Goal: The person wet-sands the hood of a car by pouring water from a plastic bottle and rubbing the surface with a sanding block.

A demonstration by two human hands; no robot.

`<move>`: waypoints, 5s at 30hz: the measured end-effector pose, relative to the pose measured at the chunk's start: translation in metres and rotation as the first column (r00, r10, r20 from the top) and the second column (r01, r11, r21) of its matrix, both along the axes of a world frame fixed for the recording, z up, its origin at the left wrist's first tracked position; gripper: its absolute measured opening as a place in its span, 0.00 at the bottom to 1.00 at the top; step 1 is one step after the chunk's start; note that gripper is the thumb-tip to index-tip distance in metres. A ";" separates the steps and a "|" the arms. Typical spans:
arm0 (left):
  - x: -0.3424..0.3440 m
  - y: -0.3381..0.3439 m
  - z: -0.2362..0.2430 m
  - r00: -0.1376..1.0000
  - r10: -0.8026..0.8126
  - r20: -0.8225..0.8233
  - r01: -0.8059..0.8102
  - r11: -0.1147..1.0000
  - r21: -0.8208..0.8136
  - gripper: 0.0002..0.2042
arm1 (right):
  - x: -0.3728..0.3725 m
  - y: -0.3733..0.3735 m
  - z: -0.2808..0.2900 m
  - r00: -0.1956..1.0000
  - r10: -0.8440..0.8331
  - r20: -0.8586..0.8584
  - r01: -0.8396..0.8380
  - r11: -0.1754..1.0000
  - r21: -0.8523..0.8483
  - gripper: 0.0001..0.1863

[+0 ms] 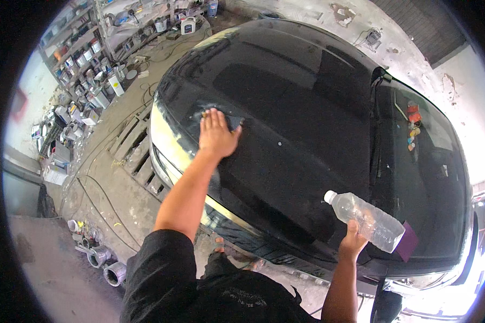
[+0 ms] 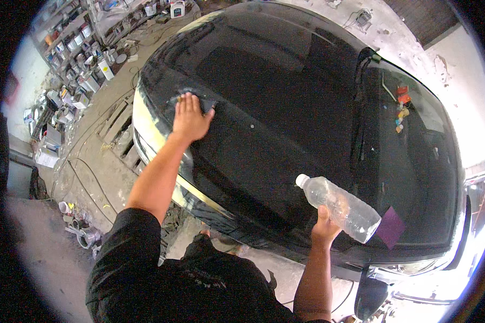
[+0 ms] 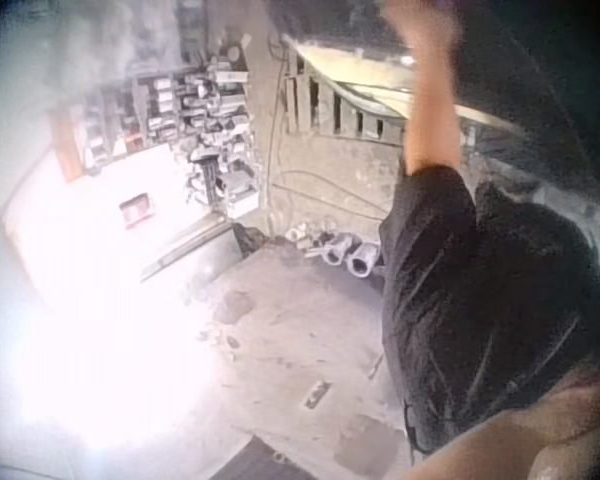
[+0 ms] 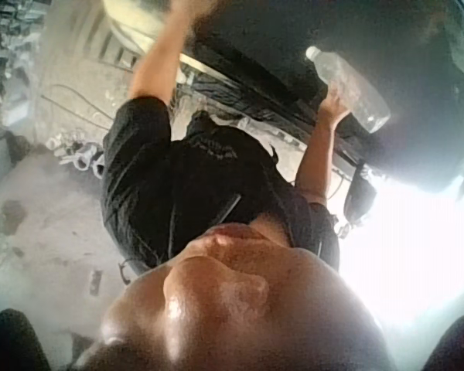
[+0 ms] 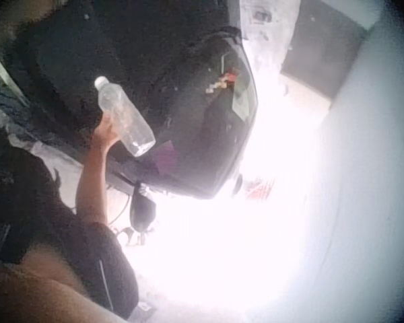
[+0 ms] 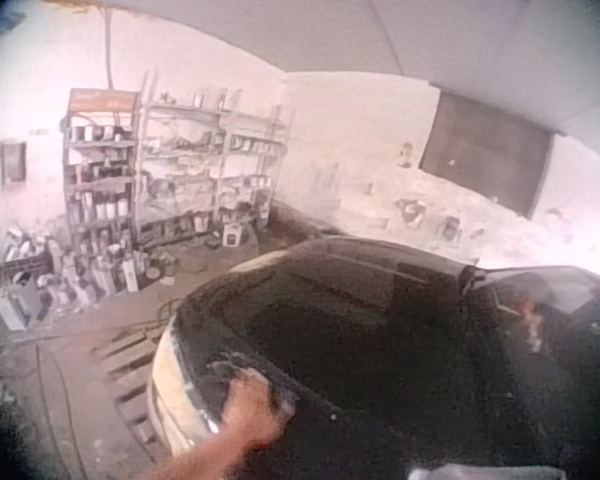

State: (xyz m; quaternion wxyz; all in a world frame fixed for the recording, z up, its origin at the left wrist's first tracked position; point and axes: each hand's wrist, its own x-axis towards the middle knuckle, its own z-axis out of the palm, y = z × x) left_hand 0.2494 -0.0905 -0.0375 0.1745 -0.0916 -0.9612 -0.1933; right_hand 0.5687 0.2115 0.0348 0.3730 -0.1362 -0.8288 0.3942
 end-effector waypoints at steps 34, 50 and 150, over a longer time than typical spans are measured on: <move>0.155 0.059 0.023 0.950 -0.264 0.167 0.258 0.964 0.059 0.41 | 0.017 0.026 -0.017 0.991 0.133 -0.016 -0.134 0.975 -0.179 0.28; 0.012 -0.047 -0.015 0.930 -0.260 0.261 0.290 0.953 -0.084 0.38 | -0.004 -0.005 -0.009 0.999 0.052 0.014 -0.051 0.996 -0.080 0.26; 0.102 0.015 0.012 0.705 -0.660 0.258 0.709 0.648 -0.279 0.43 | 0.148 -0.028 -0.007 0.910 -0.411 -0.064 0.374 0.876 -0.304 0.35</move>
